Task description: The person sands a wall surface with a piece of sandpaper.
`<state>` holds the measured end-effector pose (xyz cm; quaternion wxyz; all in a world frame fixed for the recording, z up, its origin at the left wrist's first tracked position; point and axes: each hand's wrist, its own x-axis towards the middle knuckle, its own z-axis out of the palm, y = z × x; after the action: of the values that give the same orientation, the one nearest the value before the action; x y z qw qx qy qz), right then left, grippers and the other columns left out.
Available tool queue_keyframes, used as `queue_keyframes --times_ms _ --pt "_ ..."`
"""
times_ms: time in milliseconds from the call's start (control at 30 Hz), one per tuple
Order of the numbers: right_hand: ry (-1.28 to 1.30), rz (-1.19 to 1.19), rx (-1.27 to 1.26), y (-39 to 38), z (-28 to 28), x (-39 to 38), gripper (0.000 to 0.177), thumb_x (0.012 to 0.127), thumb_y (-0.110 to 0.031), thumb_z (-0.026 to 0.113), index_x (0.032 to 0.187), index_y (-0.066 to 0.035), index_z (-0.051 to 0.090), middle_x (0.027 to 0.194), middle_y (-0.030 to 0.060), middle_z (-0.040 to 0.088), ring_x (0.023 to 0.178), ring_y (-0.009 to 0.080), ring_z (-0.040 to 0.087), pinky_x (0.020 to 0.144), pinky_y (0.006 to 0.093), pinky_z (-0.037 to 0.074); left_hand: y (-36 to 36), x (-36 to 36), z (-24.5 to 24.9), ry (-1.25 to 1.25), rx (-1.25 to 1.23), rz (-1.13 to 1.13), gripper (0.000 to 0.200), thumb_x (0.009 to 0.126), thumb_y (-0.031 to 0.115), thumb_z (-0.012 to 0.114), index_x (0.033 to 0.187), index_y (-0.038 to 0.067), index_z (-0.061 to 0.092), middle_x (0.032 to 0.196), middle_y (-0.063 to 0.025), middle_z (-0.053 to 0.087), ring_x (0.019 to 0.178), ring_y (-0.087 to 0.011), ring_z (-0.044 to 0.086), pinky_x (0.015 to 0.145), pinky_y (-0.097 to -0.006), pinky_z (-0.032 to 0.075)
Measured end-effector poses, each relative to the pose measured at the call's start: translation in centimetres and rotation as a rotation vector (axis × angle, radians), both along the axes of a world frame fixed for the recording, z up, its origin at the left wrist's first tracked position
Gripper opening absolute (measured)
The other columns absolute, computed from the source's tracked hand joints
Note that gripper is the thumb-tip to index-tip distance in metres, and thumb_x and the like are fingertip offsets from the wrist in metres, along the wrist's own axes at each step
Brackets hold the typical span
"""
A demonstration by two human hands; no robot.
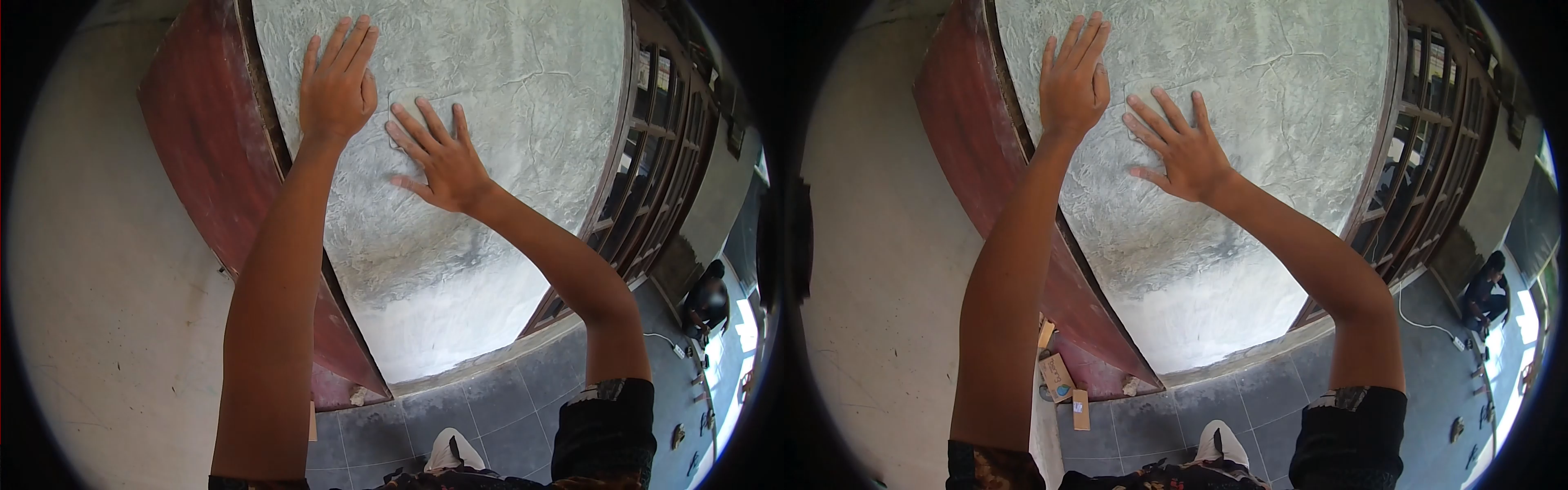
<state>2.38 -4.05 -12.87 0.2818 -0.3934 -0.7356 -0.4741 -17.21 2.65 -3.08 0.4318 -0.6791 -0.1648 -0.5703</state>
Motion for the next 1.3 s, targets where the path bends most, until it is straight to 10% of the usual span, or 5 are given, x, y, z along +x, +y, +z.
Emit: queue_keyframes --times_ms 133,333,567,700,1300 --pt "0.145 -0.061 0.301 2.1 9.6 0.8 0.077 0.101 -0.068 0.042 0.161 -0.020 0.036 0.171 0.0026 0.025 0.158 0.0316 0.019 0.118 0.0759 0.016 -0.3 0.0 0.0 0.003 -0.022 0.002 0.058 0.093 0.009 0.051 0.151 0.015 0.054 0.160 -0.0011 0.048 0.151 -0.0221 0.040 0.124 -0.0519 0.026" --pt "0.049 0.002 0.039 0.1 1.3 0.3 0.078 0.100 -0.069 0.042 0.161 -0.022 0.036 0.172 0.0032 0.023 0.159 0.0312 0.017 0.120 0.0734 0.015 -0.2 -0.1 0.0 -0.012 0.012 0.060 0.054 0.092 0.014 0.053 0.147 0.016 0.058 0.158 0.0017 0.050 0.149 -0.0186 0.041 0.124 -0.0500 0.028" --pt "0.185 -0.026 0.319 2.2 10.3 0.8 0.079 0.101 -0.068 0.042 0.162 -0.018 0.034 0.172 0.0037 0.021 0.158 0.0320 0.018 0.119 0.0740 0.016 -0.4 0.0 0.3 0.003 -0.027 0.040 0.057 0.095 0.013 0.052 0.152 0.016 0.052 0.161 -0.0005 0.047 0.151 -0.0224 0.039 0.124 -0.0519 0.025" --pt "-0.015 0.022 -0.060 -0.7 -0.1 0.4 0.082 0.097 -0.073 0.043 0.160 -0.021 0.037 0.172 0.0034 0.022 0.159 0.0310 0.018 0.121 0.0703 0.017 -0.3 0.0 0.0 0.008 -0.029 0.044 0.058 0.095 0.013 0.052 0.153 0.016 0.051 0.162 -0.0002 0.045 0.152 -0.0221 0.038 0.125 -0.0517 0.025" --pt "0.133 -0.038 0.233 1.7 7.8 -0.3 0.079 0.101 -0.069 0.041 0.162 -0.018 0.036 0.171 0.0064 0.024 0.158 0.0345 0.018 0.118 0.0743 0.017 -0.2 -0.1 0.1 0.020 -0.043 0.045 0.057 0.096 0.013 0.050 0.153 0.016 0.051 0.162 -0.0003 0.045 0.152 -0.0223 0.037 0.125 -0.0522 0.023"
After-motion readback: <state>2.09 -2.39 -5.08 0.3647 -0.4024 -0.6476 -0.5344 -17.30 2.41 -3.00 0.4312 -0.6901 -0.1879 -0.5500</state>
